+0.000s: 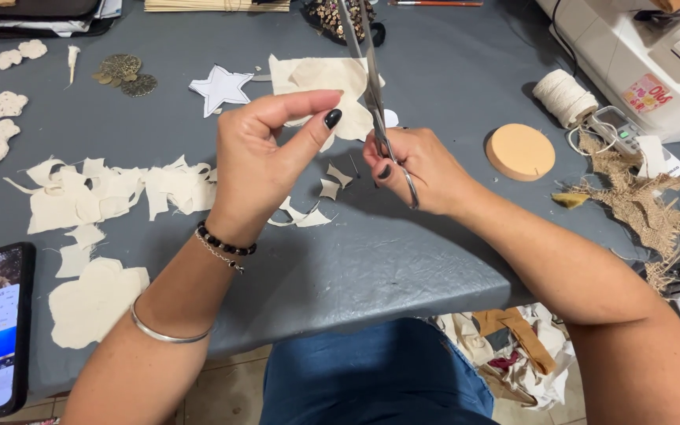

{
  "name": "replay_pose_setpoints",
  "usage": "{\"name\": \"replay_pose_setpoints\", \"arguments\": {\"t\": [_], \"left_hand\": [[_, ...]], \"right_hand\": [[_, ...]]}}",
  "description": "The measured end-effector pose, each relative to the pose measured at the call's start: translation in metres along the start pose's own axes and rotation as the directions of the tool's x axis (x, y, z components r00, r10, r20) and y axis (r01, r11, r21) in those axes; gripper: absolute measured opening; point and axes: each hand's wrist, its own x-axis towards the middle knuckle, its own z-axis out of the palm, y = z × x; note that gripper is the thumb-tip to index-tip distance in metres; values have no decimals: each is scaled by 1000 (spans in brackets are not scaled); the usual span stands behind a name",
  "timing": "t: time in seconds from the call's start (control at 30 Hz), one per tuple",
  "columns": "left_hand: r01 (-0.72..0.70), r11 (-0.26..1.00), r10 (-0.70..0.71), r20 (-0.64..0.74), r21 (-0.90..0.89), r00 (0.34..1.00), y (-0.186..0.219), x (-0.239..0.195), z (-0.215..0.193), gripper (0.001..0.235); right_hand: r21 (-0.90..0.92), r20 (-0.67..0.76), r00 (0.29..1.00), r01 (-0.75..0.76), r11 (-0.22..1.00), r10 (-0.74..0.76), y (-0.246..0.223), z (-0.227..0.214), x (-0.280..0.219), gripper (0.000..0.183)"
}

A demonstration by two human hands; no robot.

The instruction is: Cutting out flower shapes from a piece of white fabric using scissors.

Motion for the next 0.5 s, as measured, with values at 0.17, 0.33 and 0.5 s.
{"name": "replay_pose_setpoints", "arguments": {"t": [0.17, 0.33, 0.5], "left_hand": [[-35, 999, 37, -75, 22, 997, 5, -1, 1, 15], [19, 998, -2, -263, 61, 965, 4, -4, 6, 19], [24, 991, 18, -316, 129, 949, 9, -7, 8, 20]], "right_hand": [[8, -3, 999, 47, 999, -47, -1, 1, -1, 60], [-47, 11, 992, 126, 991, -126, 1, 8, -3, 48], [-54, 48, 993, 115, 992, -112, -7, 11, -4, 58]]}}
